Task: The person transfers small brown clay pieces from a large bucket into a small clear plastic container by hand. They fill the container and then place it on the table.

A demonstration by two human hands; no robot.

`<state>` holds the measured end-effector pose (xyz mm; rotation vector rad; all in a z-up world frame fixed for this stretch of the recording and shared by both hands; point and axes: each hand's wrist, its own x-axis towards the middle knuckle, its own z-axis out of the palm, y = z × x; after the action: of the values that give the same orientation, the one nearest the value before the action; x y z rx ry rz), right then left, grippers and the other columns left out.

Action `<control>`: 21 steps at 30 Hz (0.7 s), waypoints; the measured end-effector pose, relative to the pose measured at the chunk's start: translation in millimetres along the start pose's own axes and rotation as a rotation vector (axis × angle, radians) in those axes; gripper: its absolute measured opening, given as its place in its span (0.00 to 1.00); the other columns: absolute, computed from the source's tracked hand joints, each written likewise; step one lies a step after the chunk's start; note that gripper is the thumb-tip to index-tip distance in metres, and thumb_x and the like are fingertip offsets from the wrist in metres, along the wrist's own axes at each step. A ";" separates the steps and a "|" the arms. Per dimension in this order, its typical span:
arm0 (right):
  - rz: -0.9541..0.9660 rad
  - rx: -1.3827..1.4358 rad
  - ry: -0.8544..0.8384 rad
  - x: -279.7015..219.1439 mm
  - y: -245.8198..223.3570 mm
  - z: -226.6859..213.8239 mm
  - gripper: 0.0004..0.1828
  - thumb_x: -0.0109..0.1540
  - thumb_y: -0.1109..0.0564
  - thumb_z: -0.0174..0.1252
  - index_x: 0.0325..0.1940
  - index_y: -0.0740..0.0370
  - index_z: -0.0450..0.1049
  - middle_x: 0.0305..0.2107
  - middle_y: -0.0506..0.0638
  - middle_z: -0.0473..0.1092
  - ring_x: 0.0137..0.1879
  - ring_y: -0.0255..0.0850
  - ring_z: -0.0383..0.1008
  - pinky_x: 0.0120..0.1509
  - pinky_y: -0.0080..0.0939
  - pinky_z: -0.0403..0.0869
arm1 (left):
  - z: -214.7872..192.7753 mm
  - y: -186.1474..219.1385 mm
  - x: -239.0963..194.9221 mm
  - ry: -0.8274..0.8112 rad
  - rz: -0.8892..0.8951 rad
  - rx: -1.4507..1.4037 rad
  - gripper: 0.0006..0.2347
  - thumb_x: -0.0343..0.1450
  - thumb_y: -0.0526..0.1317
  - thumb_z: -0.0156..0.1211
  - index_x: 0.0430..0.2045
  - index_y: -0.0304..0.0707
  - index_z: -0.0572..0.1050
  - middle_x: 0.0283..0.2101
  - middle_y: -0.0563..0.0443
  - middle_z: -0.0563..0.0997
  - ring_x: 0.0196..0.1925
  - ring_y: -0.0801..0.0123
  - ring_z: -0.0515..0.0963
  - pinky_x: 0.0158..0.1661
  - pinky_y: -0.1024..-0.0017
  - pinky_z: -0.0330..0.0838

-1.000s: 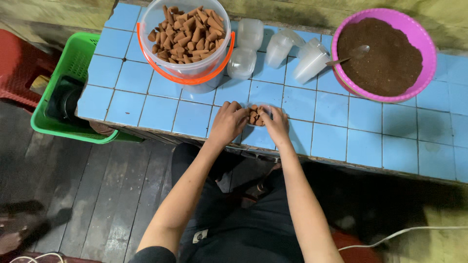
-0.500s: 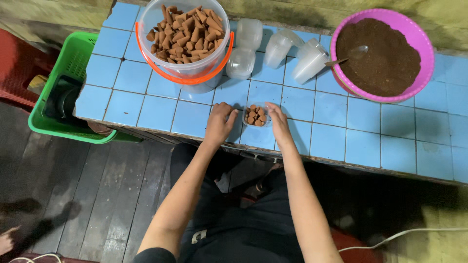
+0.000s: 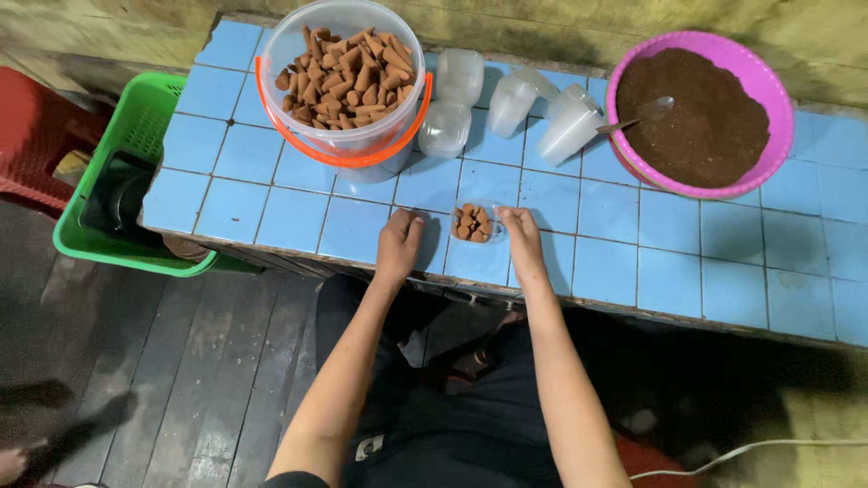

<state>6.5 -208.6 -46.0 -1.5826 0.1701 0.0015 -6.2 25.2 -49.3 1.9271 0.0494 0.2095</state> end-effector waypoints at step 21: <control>-0.101 0.095 -0.003 -3.6 -0.7 -1.1 0.06 0.69 0.56 0.56 0.45 0.62 0.69 0.47 0.54 0.73 0.57 0.42 0.71 0.64 0.43 0.64 | -0.3 5.5 -1.3 0.069 -0.086 -0.061 0.06 0.72 0.38 0.59 0.26 0.39 0.71 0.26 0.42 0.74 0.33 0.56 0.76 0.37 0.61 0.69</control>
<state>2.8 -209.3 -44.9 -1.4944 0.0862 -0.0821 -7.9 23.3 -44.4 1.8523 0.1701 0.2174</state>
